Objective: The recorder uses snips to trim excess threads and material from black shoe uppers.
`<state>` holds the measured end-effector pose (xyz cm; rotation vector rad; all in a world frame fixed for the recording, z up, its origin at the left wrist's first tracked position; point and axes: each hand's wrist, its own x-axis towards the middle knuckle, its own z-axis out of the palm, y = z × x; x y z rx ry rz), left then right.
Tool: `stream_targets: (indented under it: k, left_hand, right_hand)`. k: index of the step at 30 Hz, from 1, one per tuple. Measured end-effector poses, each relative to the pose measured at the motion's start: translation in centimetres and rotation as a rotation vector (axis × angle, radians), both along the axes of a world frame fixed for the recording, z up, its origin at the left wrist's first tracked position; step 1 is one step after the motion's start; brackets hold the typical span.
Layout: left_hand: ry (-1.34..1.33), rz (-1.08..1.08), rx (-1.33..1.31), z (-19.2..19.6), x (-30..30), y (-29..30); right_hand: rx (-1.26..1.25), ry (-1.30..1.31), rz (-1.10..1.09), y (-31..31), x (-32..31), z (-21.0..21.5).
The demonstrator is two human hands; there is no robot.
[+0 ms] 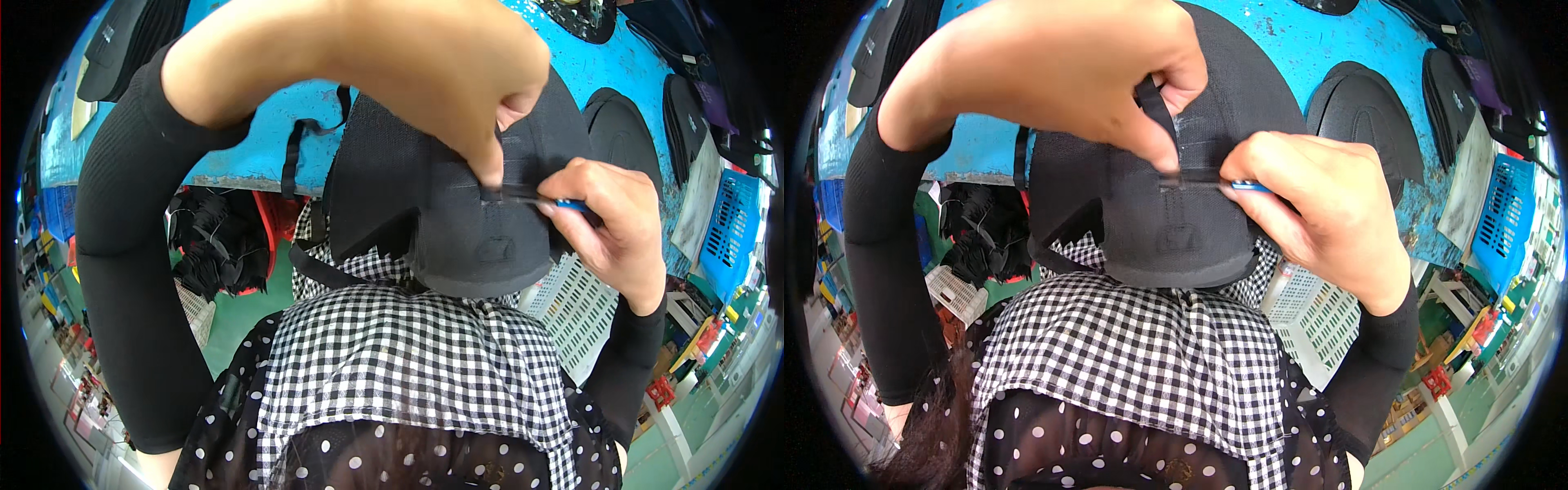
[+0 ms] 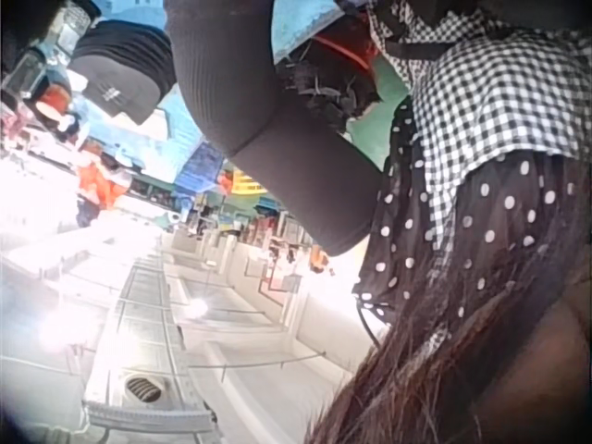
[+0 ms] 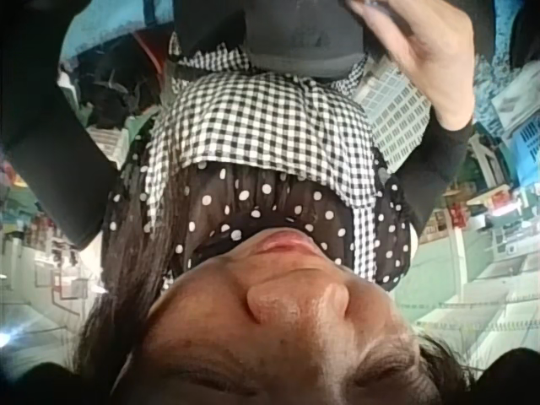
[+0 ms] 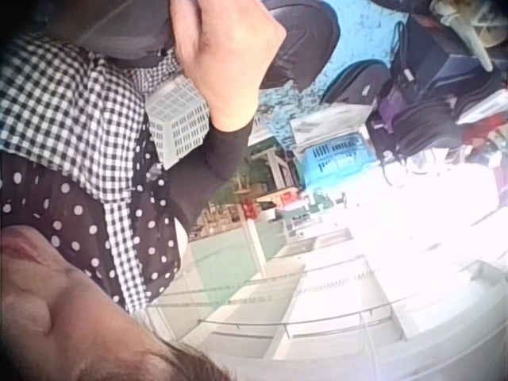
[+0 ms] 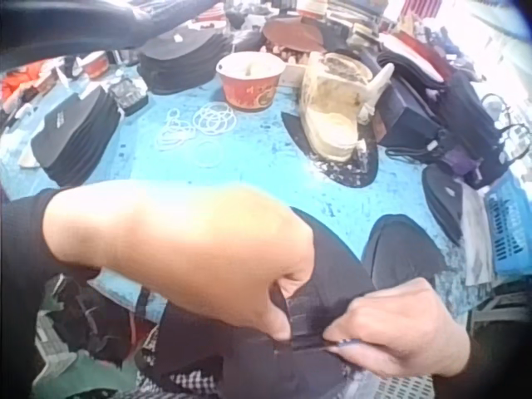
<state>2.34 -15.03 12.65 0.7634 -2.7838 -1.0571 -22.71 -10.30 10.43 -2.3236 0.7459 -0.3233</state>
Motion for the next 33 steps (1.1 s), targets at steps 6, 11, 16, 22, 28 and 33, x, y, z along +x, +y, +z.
stream_targets:
  k: [6, 11, 16, 22, 28, 33]
  left_hand:
    - [-0.096, -0.004, 0.744, 2.7, 0.5, -2.4]
    - [-0.123, 0.019, 0.473, 1.0, -0.3, -1.6]
    - [-0.028, 0.036, 0.256, 1.3, -0.3, -0.6]
    - [-0.345, 0.104, 0.39, 2.0, -1.4, -1.2]
    - [-0.343, 0.107, 0.402, 1.8, -0.3, -1.3]
    - [0.28, 0.09, 0.567, -2.5, 1.1, -1.2]
  right_hand:
    - [-0.024, 0.077, 0.155, -1.2, 0.3, 0.7]
    - [0.03, 0.137, 0.038, -1.7, 0.4, 0.8]
    - [-0.2, 0.199, -0.017, -1.4, 1.7, 1.2]
    - [-0.021, 0.323, -0.178, -2.0, 1.4, 2.0]
    - [-0.059, 0.282, -0.091, -2.3, 2.5, 1.1]
    - [-0.058, 0.177, -0.125, -1.2, 2.3, 3.0]
